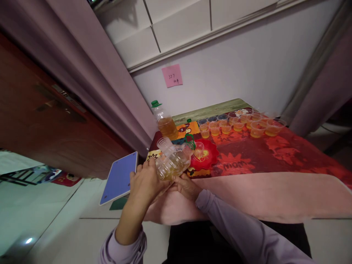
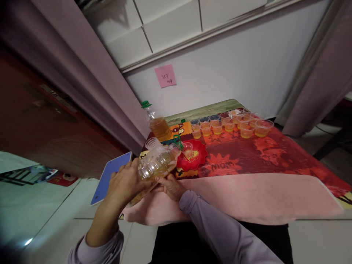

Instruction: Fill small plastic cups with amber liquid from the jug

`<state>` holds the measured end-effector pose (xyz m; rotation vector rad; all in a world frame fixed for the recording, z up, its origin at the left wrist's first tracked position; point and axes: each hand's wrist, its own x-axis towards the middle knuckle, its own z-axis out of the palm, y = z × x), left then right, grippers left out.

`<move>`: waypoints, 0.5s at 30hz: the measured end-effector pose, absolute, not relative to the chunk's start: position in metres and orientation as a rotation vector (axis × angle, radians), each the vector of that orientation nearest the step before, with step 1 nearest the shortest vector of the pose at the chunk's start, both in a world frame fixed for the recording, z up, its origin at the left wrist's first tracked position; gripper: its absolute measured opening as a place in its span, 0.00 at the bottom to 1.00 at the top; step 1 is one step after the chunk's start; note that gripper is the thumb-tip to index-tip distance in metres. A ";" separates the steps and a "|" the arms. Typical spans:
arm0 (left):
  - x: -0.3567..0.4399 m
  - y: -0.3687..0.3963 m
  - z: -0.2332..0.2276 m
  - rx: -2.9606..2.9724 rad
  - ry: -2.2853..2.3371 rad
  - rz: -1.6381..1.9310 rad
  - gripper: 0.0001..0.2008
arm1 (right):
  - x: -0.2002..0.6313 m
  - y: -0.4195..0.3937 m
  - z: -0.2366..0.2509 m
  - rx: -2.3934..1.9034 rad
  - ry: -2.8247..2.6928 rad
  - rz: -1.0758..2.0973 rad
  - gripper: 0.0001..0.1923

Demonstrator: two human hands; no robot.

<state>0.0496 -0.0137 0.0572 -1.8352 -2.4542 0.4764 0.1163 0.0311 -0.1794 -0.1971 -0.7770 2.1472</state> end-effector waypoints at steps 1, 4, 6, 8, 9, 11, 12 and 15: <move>0.050 -0.014 0.057 -1.837 -2.453 0.476 0.36 | 0.116 0.031 -0.180 -0.191 -0.779 2.147 0.31; 0.050 -0.014 0.058 -1.839 -2.452 0.471 0.36 | 0.116 0.031 -0.180 -0.178 -0.781 2.147 0.31; 0.050 -0.014 0.059 -1.838 -2.457 0.471 0.36 | 0.116 0.031 -0.181 -0.174 -0.782 2.146 0.32; 0.051 -0.014 0.058 -1.835 -2.456 0.469 0.36 | 0.115 0.032 -0.181 -0.171 -0.783 2.146 0.32; 0.050 -0.014 0.058 -1.834 -2.454 0.467 0.37 | 0.115 0.032 -0.181 -0.172 -0.781 2.146 0.32; 0.050 -0.013 0.057 -1.830 -2.451 0.465 0.37 | 0.115 0.032 -0.181 -0.176 -0.776 2.147 0.33; 0.050 -0.013 0.057 -1.829 -2.451 0.466 0.37 | 0.115 0.032 -0.181 -0.178 -0.775 2.148 0.33; 0.050 -0.012 0.057 -1.830 -2.453 0.471 0.37 | 0.115 0.032 -0.181 -0.176 -0.774 2.152 0.33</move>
